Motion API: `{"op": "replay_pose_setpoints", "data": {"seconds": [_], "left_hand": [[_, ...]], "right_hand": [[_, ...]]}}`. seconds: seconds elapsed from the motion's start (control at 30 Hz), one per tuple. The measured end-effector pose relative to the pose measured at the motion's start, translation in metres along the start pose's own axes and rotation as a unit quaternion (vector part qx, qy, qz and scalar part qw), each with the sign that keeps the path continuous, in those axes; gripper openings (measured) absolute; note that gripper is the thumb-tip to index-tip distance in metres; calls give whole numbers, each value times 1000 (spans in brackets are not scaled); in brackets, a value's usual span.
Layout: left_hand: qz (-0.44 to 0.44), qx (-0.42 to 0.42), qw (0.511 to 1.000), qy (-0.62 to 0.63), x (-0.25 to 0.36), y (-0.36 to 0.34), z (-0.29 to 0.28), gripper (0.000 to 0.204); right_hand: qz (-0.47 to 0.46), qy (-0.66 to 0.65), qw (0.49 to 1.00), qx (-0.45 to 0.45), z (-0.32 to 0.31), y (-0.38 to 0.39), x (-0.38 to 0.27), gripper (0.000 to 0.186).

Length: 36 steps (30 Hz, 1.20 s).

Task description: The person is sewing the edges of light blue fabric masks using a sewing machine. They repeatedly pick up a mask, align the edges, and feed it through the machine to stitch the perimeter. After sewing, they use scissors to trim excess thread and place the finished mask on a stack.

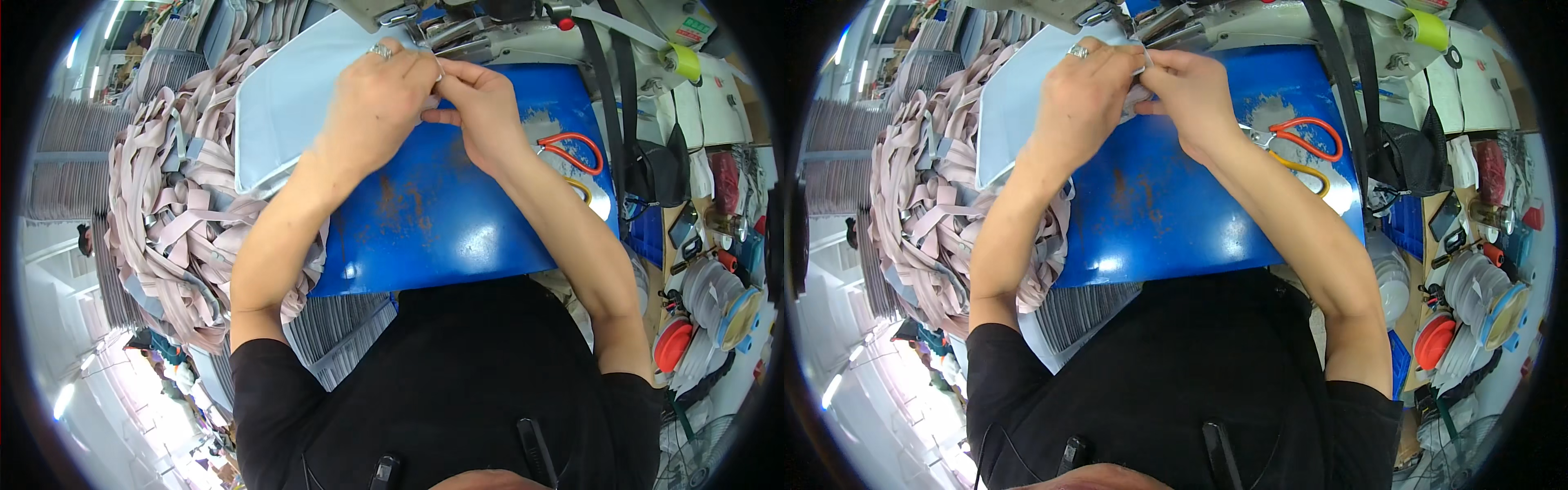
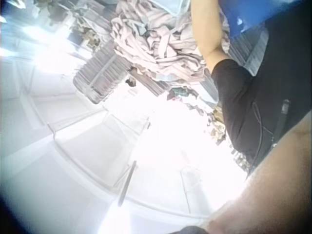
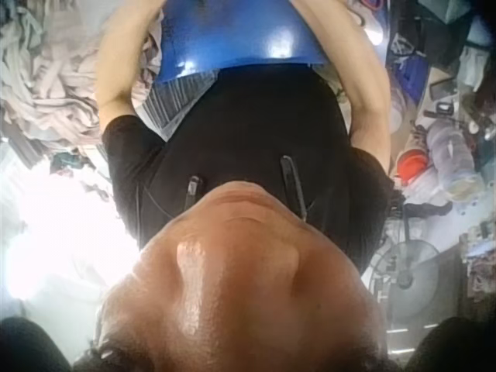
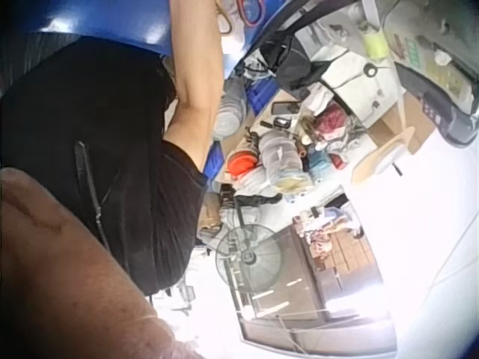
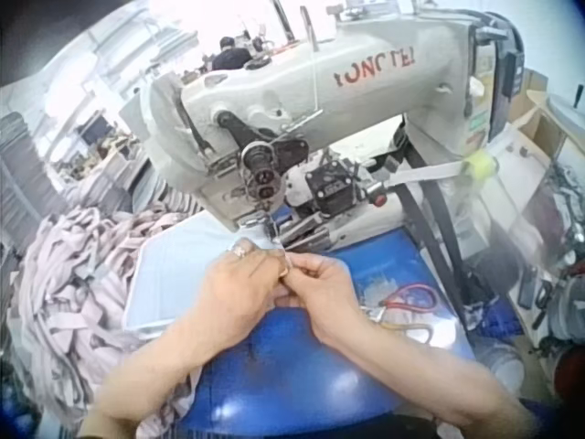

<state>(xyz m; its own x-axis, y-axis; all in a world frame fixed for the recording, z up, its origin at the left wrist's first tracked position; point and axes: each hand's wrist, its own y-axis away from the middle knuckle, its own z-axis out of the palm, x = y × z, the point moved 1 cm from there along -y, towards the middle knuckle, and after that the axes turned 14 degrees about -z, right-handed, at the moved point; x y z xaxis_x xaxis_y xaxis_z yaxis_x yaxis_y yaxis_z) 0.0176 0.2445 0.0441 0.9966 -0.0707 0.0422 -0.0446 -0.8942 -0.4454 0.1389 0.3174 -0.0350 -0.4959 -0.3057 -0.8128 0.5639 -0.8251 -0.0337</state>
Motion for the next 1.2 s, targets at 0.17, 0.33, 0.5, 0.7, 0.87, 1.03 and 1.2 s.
{"op": "replay_pose_setpoints", "data": {"seconds": [0.17,0.33,0.5,0.7,0.87,1.03,1.2], "left_hand": [[-29,2,998,-49,-11,0,-12,35],[-169,-135,971,-103,-39,33,-32,72],[-73,-124,983,-112,-28,33,-36,67],[23,-175,982,-65,-22,7,-59,48],[53,-207,975,-65,-25,-7,-68,36],[54,-268,947,-168,-5,-35,-75,24],[68,-305,928,-201,-11,-39,-71,15]], "right_hand": [[-19,-4,999,35,1,-10,4,30],[-47,22,997,48,8,-11,10,31],[-87,111,985,101,27,-6,17,31],[-10,155,987,-26,-4,6,-12,36],[31,114,993,-14,2,8,-19,35],[19,56,998,39,5,-6,-5,32],[35,52,997,48,8,-14,2,32]]}}
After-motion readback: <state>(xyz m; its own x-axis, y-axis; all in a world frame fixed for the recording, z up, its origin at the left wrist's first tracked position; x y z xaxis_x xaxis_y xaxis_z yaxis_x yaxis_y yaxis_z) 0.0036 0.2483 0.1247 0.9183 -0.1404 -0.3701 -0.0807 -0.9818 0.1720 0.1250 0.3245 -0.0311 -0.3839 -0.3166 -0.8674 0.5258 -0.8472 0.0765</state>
